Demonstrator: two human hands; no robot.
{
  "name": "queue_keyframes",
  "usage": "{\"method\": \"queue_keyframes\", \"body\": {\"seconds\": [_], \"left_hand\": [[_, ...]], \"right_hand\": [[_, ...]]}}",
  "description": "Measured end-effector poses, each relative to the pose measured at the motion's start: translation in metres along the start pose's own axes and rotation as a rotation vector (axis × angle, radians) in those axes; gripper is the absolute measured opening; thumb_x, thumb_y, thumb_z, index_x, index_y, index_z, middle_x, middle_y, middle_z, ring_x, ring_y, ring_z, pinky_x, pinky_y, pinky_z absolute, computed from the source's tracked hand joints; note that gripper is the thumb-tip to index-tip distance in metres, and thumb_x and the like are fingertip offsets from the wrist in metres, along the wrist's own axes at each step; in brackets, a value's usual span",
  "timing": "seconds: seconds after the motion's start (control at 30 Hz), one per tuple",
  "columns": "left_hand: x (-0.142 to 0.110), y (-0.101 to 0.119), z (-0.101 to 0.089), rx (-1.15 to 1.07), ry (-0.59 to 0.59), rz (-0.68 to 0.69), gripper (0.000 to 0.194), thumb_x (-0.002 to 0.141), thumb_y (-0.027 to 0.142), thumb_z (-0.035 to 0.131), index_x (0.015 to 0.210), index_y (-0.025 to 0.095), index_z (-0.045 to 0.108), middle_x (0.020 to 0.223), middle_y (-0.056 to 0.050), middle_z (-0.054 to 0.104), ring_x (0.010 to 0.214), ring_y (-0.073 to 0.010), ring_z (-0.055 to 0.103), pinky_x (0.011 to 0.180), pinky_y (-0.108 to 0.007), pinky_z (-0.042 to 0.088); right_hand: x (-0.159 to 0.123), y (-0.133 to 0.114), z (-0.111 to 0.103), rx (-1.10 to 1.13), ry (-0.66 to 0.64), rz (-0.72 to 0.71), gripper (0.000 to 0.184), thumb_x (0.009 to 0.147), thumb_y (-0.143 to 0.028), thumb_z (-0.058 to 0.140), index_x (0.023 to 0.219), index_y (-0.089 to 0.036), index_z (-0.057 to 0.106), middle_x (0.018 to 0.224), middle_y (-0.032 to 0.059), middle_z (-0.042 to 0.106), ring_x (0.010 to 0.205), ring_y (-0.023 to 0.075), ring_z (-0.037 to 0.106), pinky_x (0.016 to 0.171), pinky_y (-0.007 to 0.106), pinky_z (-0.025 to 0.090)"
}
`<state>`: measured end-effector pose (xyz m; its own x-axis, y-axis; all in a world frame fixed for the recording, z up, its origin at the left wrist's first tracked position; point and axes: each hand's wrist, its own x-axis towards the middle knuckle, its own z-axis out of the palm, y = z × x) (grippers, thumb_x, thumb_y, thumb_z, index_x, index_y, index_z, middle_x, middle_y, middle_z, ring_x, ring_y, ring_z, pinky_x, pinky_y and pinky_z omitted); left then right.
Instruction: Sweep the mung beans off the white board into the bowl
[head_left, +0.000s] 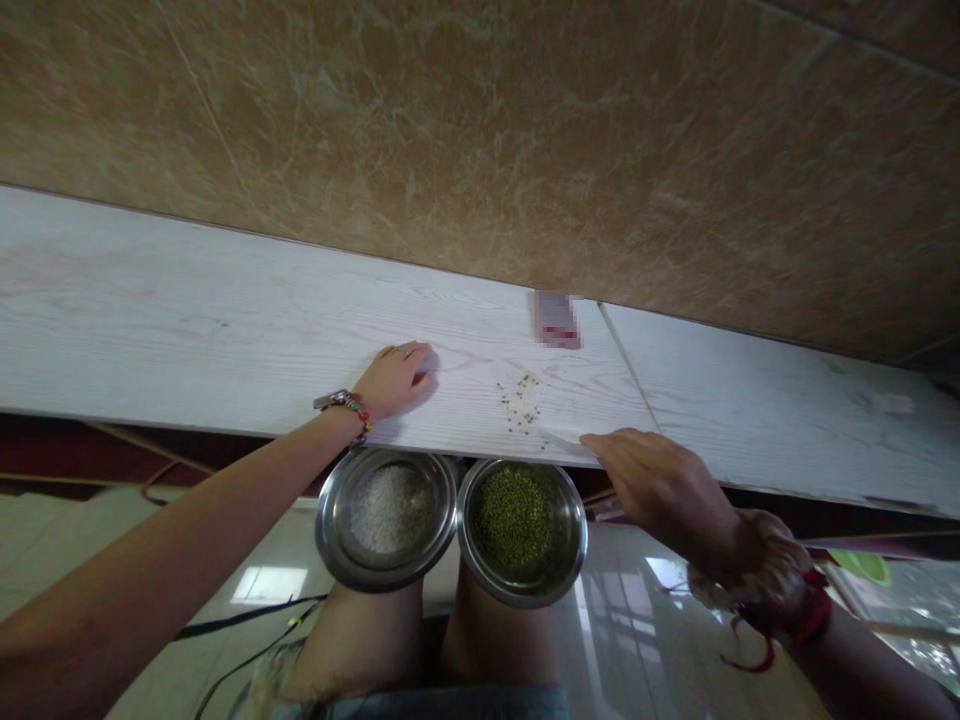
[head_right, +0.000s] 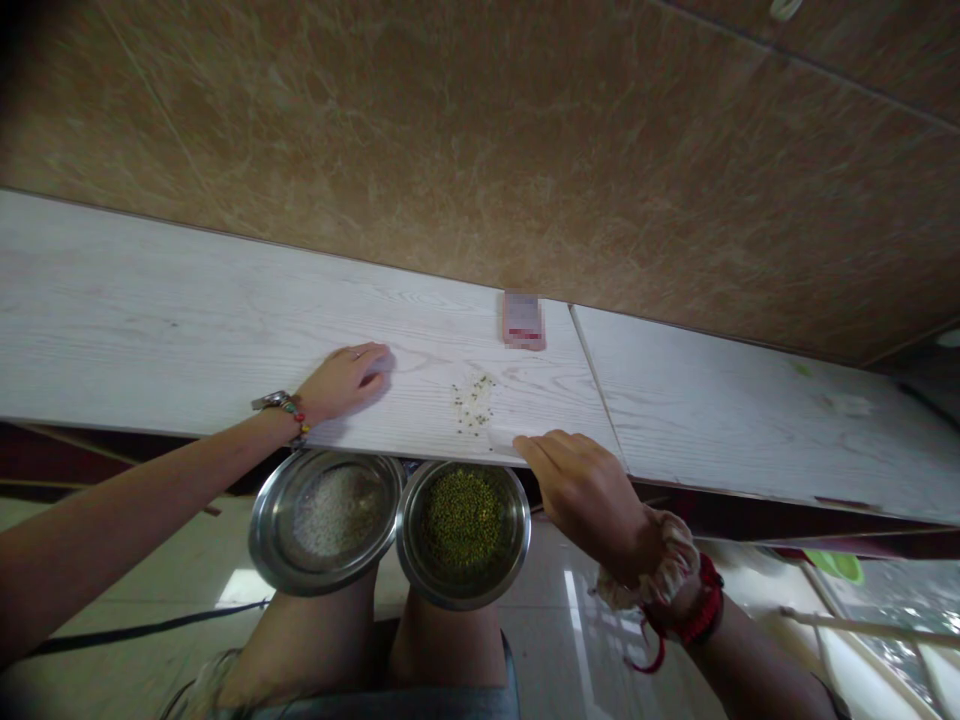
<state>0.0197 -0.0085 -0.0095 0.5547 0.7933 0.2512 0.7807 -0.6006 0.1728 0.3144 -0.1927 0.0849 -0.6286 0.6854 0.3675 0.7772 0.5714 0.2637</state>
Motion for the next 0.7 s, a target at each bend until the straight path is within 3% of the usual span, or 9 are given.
{"method": "queue_keyframes", "body": {"seconds": [0.23, 0.43, 0.6, 0.7], "left_hand": [[0.0, 0.001, -0.001, -0.004, 0.011, 0.005, 0.042, 0.085, 0.029, 0.038, 0.122, 0.014, 0.053, 0.128, -0.014, 0.059, 0.122, -0.0261, 0.051, 0.104, -0.043, 0.038], [0.0, 0.003, -0.003, 0.008, -0.01, -0.012, 0.044, 0.085, 0.03, 0.037, 0.122, 0.012, 0.053, 0.13, -0.015, 0.058, 0.123, -0.0258, 0.05, 0.105, -0.042, 0.037], [0.0, 0.005, -0.004, 0.015, -0.022, -0.021, 0.046, 0.086, 0.029, 0.036, 0.123, 0.008, 0.052, 0.13, -0.018, 0.057, 0.124, -0.0264, 0.05, 0.105, -0.041, 0.036], [0.0, 0.004, -0.003, 0.014, -0.007, -0.015, 0.044, 0.086, 0.029, 0.037, 0.123, 0.012, 0.052, 0.129, -0.015, 0.058, 0.123, -0.0256, 0.05, 0.105, -0.042, 0.037]], "right_hand": [[0.002, -0.009, -0.013, 0.085, 0.019, -0.035, 0.029, 0.09, -0.007, 0.036, 0.098, -0.009, 0.064, 0.082, 0.01, 0.071, 0.07, 0.0158, 0.061, 0.063, 0.028, 0.049], [0.013, -0.005, 0.001, -0.006, 0.07, -0.03, 0.031, 0.091, -0.006, 0.034, 0.094, -0.009, 0.065, 0.076, 0.0082, 0.07, 0.066, 0.0158, 0.06, 0.061, 0.029, 0.048], [0.013, -0.009, -0.004, 0.086, 0.024, -0.053, 0.034, 0.093, -0.01, 0.031, 0.087, -0.013, 0.064, 0.075, 0.0079, 0.069, 0.061, 0.0153, 0.058, 0.057, 0.029, 0.046], [0.01, -0.009, -0.012, 0.12, 0.011, -0.062, 0.032, 0.094, -0.012, 0.032, 0.089, -0.012, 0.064, 0.078, 0.0088, 0.07, 0.063, 0.0154, 0.059, 0.059, 0.028, 0.047]]}}
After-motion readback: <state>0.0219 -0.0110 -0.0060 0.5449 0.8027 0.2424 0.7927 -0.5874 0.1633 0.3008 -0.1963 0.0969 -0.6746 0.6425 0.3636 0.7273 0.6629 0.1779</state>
